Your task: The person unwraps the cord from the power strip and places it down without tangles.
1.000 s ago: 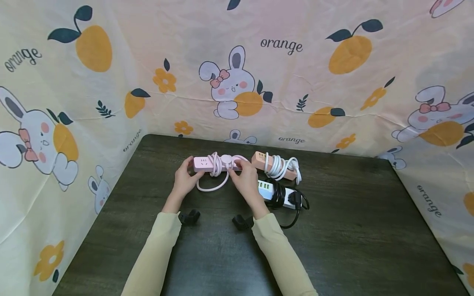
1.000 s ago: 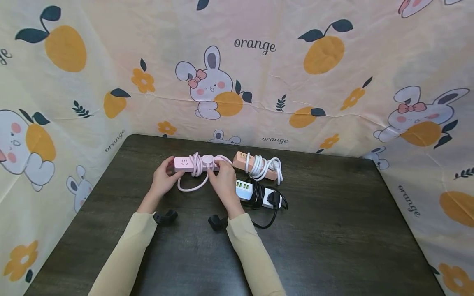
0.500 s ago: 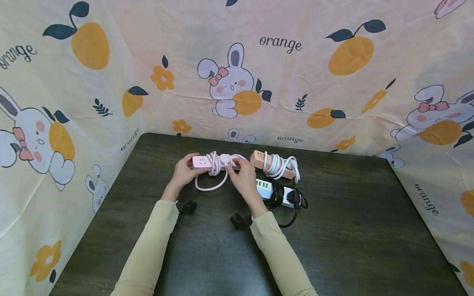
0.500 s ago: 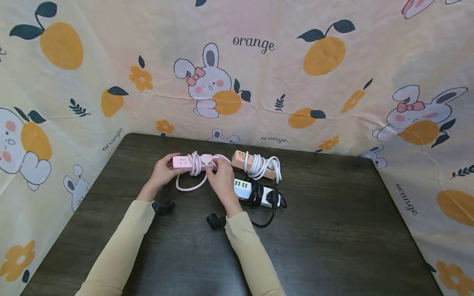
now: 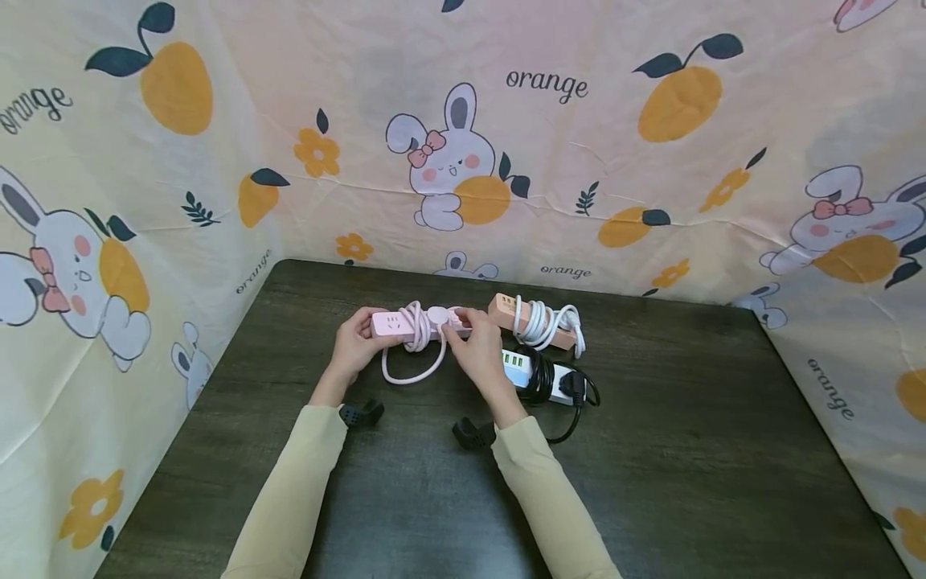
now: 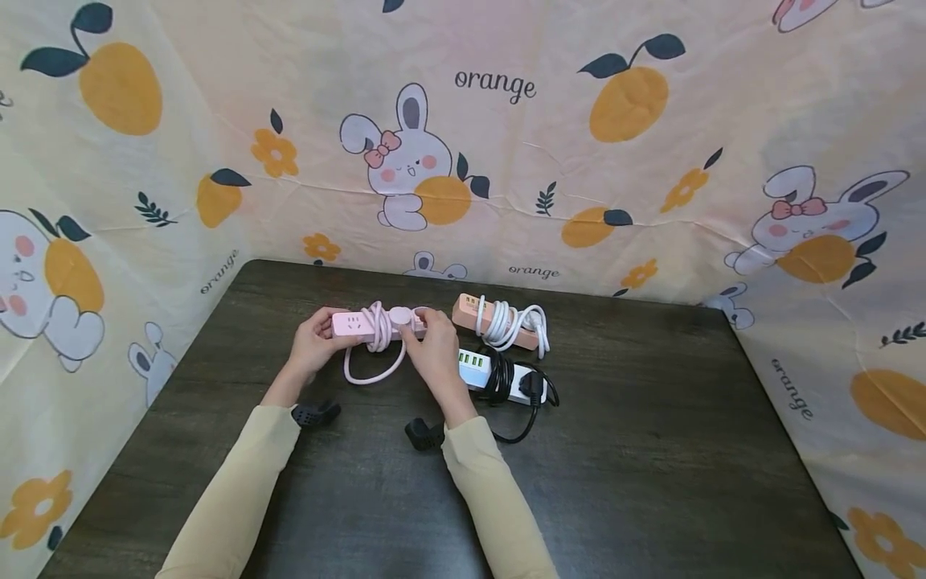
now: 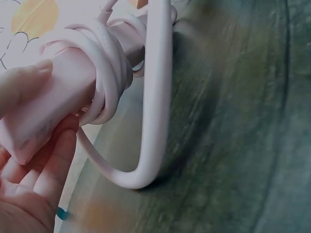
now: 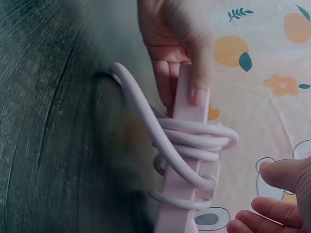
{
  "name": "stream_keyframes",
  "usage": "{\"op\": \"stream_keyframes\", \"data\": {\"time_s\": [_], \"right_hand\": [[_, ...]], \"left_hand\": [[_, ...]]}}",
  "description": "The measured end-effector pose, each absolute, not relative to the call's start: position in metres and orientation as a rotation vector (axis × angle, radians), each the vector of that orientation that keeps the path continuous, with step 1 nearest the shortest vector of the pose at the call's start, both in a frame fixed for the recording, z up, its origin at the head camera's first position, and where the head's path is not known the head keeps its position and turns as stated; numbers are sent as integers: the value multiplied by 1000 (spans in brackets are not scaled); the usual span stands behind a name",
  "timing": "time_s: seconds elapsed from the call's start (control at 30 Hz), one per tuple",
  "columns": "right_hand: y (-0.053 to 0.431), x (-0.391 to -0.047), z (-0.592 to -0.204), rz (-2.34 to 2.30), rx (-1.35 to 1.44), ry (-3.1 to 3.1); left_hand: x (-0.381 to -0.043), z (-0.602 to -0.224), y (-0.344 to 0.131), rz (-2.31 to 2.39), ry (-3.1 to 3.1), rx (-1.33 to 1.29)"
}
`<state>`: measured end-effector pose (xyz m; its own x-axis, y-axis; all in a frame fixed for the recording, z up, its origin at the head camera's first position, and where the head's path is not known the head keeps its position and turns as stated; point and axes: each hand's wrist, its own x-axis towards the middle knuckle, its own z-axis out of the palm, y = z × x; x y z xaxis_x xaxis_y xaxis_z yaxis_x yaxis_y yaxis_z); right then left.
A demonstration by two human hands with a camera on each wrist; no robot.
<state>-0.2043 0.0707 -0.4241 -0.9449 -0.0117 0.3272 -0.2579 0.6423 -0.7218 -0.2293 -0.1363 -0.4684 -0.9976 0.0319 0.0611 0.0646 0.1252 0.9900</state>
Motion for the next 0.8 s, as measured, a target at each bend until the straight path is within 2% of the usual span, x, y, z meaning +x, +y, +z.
{"op": "stream_keyframes", "data": {"time_s": [0.8], "right_hand": [[92,-169,-398,1079,399,-2433]], "left_hand": [[-169,-456,-139,-2122,-2199,4]]}}
